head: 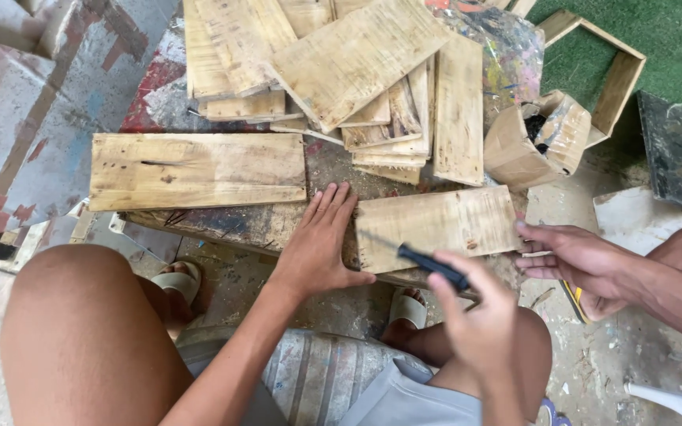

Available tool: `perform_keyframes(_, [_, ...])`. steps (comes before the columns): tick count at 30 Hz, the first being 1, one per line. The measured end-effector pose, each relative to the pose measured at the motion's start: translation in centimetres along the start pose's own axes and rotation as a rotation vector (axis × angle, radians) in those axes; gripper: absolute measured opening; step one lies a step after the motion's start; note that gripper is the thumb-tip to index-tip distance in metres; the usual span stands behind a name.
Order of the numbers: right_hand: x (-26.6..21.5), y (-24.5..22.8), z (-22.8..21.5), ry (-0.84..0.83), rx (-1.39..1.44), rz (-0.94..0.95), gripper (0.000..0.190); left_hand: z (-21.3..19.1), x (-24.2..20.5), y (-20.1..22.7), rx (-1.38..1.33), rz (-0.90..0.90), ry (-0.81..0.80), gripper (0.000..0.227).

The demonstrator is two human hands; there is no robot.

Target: The person sits at a low table and uses a screwdriver to drive screws into small wooden planks. They repeatedly pick up planks, align them, and fasten them together, occasionally adjusting the wood's position on the table.

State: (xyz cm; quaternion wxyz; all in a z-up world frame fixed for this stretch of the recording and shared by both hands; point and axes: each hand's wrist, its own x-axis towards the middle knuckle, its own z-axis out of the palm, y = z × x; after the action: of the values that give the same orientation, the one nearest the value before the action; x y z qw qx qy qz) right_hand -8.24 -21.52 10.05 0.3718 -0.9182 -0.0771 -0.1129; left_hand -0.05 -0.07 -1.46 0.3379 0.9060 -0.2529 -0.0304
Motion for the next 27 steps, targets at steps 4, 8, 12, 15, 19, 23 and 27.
perform_keyframes(4, [-3.7,0.3,2.1,0.042,0.061,0.137,0.028,-0.3,0.0,0.1,0.005,-0.004,-0.028,0.136])
perform_keyframes(8, [-4.0,0.3,1.9,0.061,0.114,0.149,0.026,-1.5,0.0,1.0,-0.148,-0.04,-0.019,0.125])
perform_keyframes(12, [-4.8,1.4,2.1,0.216,0.194,0.154,0.027,-1.8,0.0,1.6,-0.089,-0.023,-0.048,0.117])
perform_keyframes(15, [-5.9,2.7,2.3,0.365,0.298,0.225,0.028,-0.2,0.3,1.6,-0.094,0.092,0.021,0.102])
perform_keyframes(19, [-5.8,3.2,2.3,0.456,0.346,0.282,0.031,-0.6,1.2,4.0,-0.264,0.094,0.068,0.088])
perform_keyframes(23, [-5.6,3.9,2.4,0.527,0.427,0.288,0.03,-0.2,2.3,5.2,-0.447,-0.073,0.062,0.087])
perform_keyframes(27, [-5.4,4.2,2.5,0.549,0.469,0.284,0.028,0.9,3.4,4.4,-0.438,-0.15,0.159,0.086])
